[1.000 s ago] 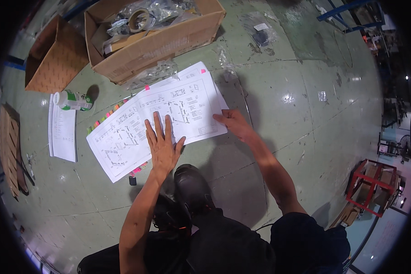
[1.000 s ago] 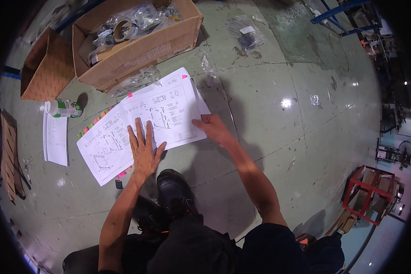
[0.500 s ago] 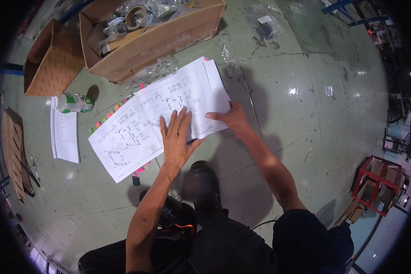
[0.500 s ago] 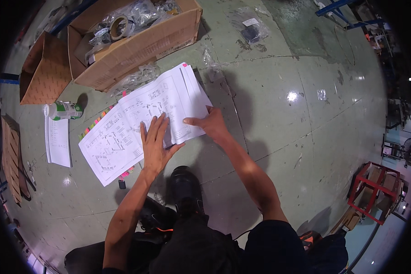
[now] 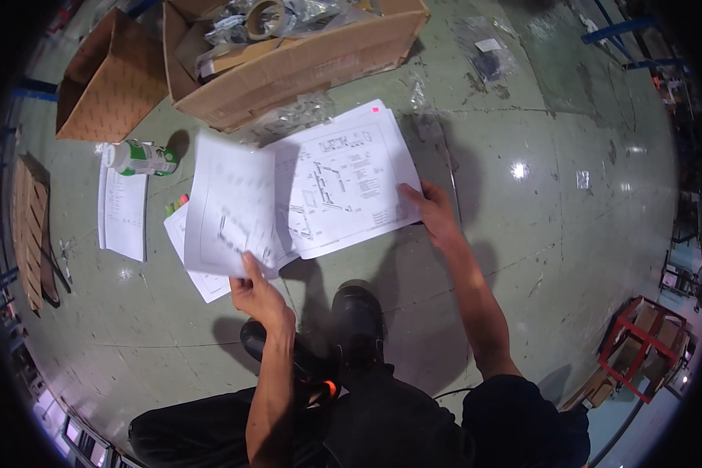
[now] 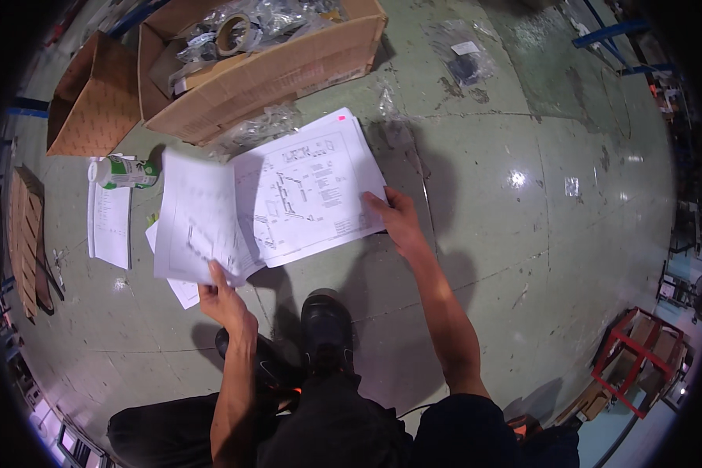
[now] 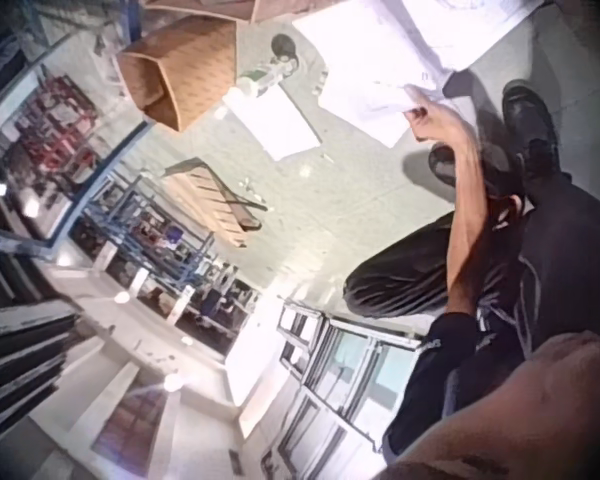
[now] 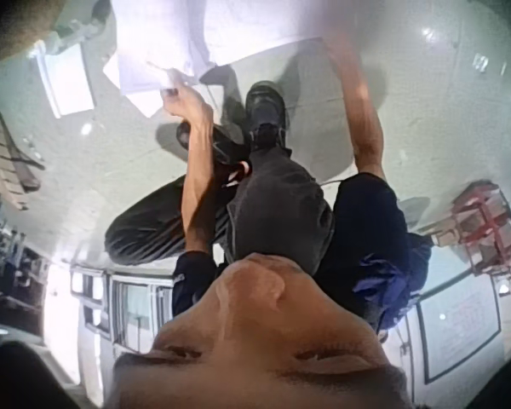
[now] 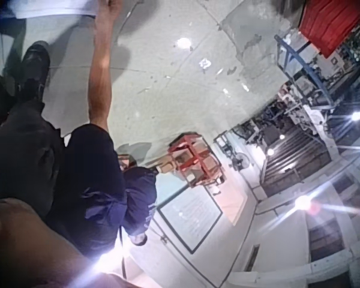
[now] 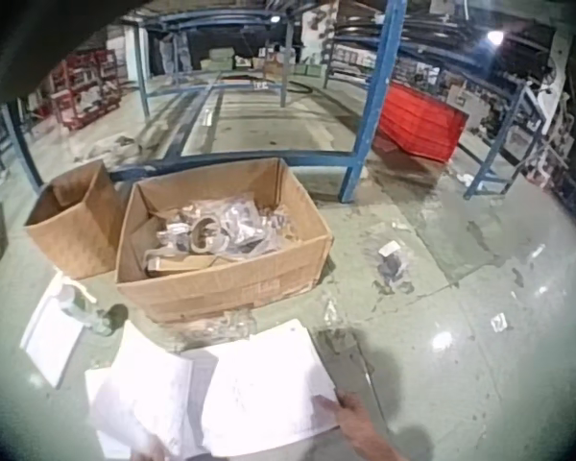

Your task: The person looks at blueprints by a frame, walks over, and sits on the floor. The person then flips through the pages of an instruction booklet by hand, picks up a bag of hardware, and points to the diagram in the booklet.

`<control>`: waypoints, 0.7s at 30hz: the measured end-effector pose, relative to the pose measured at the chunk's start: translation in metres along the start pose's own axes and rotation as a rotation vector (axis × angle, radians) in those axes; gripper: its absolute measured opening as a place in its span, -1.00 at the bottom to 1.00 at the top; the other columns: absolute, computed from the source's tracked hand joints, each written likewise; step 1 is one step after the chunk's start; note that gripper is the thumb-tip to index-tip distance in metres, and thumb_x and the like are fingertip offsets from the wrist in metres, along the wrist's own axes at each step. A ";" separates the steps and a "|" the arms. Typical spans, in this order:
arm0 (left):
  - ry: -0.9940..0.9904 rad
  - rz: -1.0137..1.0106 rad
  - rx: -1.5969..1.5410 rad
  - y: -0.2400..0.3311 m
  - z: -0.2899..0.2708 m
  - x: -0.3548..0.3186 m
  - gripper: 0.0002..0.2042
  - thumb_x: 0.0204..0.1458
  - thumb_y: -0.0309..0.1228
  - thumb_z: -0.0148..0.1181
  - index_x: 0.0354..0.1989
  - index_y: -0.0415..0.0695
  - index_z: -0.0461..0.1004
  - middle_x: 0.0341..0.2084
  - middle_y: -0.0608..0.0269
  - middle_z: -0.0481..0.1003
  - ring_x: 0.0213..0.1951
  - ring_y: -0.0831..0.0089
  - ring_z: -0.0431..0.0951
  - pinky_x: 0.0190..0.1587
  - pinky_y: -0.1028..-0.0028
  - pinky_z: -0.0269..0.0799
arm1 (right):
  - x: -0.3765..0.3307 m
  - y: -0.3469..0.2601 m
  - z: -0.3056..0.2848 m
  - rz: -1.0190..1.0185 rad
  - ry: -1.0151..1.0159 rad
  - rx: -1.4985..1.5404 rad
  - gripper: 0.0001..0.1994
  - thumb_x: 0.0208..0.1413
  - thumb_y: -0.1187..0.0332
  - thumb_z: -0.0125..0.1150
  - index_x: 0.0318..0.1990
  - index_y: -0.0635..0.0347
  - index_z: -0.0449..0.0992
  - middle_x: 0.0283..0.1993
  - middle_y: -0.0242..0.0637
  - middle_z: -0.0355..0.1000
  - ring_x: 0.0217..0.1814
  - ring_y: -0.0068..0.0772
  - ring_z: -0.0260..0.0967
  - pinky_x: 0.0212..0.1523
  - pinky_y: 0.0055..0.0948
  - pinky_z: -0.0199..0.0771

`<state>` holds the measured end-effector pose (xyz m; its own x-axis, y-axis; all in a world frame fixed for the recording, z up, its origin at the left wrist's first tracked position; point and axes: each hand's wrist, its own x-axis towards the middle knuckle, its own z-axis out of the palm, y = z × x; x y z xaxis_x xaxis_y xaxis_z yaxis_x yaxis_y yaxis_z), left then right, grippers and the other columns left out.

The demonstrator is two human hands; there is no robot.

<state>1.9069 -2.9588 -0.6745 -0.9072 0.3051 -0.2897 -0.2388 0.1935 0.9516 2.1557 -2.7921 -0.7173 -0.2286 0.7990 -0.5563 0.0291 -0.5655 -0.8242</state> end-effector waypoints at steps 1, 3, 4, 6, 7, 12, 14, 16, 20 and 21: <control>0.040 -0.025 0.008 -0.007 -0.014 0.005 -0.73 0.13 -0.30 0.20 -0.13 -0.25 0.48 -0.26 0.27 0.53 -0.30 0.59 0.48 -0.25 0.55 0.40 | 0.002 0.001 0.002 -0.006 -0.018 0.010 -0.68 0.15 0.28 0.22 -0.05 0.33 0.49 -0.20 -0.38 0.51 -0.22 -0.64 0.41 -0.17 -0.55 0.39; 0.080 -0.078 -0.034 -0.024 -0.033 0.015 -0.72 0.13 -0.28 0.20 -0.12 -0.24 0.47 -0.25 0.25 0.53 -0.29 0.55 0.50 -0.27 0.51 0.43 | 0.004 0.005 0.002 -0.008 -0.021 -0.007 -0.68 0.15 0.28 0.21 -0.05 0.33 0.49 -0.20 -0.39 0.51 -0.21 -0.65 0.40 -0.16 -0.56 0.38; 0.114 -0.139 -0.074 -0.025 -0.036 0.019 -0.71 0.12 -0.27 0.20 -0.11 -0.23 0.46 -0.24 0.24 0.53 -0.29 0.52 0.53 -0.29 0.48 0.47 | 0.004 0.006 0.001 -0.006 -0.014 -0.026 -0.69 0.15 0.29 0.21 -0.04 0.32 0.49 -0.19 -0.40 0.51 -0.21 -0.66 0.39 -0.15 -0.56 0.38; 0.152 -0.179 -0.053 -0.026 -0.042 0.029 -0.70 0.12 -0.25 0.20 -0.11 -0.22 0.45 -0.24 0.23 0.53 -0.29 0.49 0.54 -0.31 0.46 0.49 | 0.007 0.011 0.006 -0.036 -0.003 -0.014 -0.71 0.14 0.29 0.22 -0.08 0.33 0.50 -0.23 -0.40 0.50 -0.25 -0.68 0.37 -0.21 -0.58 0.37; 0.191 -0.224 -0.030 -0.025 -0.043 0.030 -0.69 0.11 -0.24 0.21 -0.10 -0.20 0.43 -0.23 0.22 0.53 -0.29 0.46 0.55 -0.33 0.44 0.52 | 0.008 0.011 0.007 -0.062 0.009 -0.005 -0.72 0.14 0.29 0.23 -0.12 0.33 0.51 -0.26 -0.41 0.50 -0.30 -0.70 0.35 -0.26 -0.59 0.37; 0.213 -0.364 0.077 -0.030 -0.050 0.031 -0.72 0.12 -0.24 0.20 -0.16 -0.18 0.39 -0.24 0.30 0.51 -0.37 0.61 0.48 -0.43 0.60 0.37 | 0.009 0.003 0.007 -0.080 0.025 -0.010 -0.73 0.13 0.30 0.25 -0.13 0.33 0.51 -0.28 -0.42 0.50 -0.32 -0.71 0.34 -0.28 -0.60 0.36; 0.254 -0.301 0.032 -0.035 -0.056 0.028 -0.75 0.13 -0.25 0.19 -0.14 -0.10 0.37 -0.31 0.37 0.49 -0.40 0.64 0.44 -0.41 0.59 0.39 | 0.009 0.001 0.010 -0.085 0.016 -0.013 -0.73 0.13 0.30 0.25 -0.13 0.33 0.51 -0.29 -0.43 0.50 -0.32 -0.71 0.34 -0.29 -0.60 0.36; 0.233 -0.299 -0.001 -0.041 -0.062 0.025 -0.78 0.13 -0.26 0.19 -0.17 -0.07 0.37 -0.41 0.41 0.45 -0.42 0.64 0.43 -0.37 0.58 0.43 | 0.010 0.000 0.011 -0.095 0.041 -0.029 -0.73 0.12 0.30 0.26 -0.14 0.34 0.51 -0.30 -0.41 0.50 -0.33 -0.71 0.34 -0.30 -0.60 0.35; 0.187 -0.423 -0.069 -0.046 -0.069 0.024 -0.83 0.14 -0.29 0.17 -0.19 -0.02 0.36 -0.49 0.47 0.41 -0.42 0.64 0.42 -0.27 0.56 0.46 | 0.008 0.001 0.005 -0.089 0.026 -0.019 -0.72 0.11 0.30 0.27 -0.15 0.35 0.51 -0.30 -0.40 0.50 -0.32 -0.70 0.34 -0.30 -0.61 0.35; 0.194 -0.419 -0.071 -0.046 -0.070 0.023 -0.83 0.14 -0.29 0.17 -0.19 -0.02 0.36 -0.49 0.47 0.41 -0.42 0.64 0.42 -0.27 0.56 0.46 | 0.008 0.001 0.005 -0.092 0.039 -0.023 -0.72 0.11 0.30 0.27 -0.14 0.35 0.51 -0.30 -0.39 0.50 -0.32 -0.70 0.35 -0.29 -0.61 0.35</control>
<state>1.8726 -3.0258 -0.7175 -0.7738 0.0332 -0.6326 -0.6156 0.1963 0.7632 2.1485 -2.7873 -0.7216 -0.1928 0.8551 -0.4813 0.0317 -0.4848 -0.8740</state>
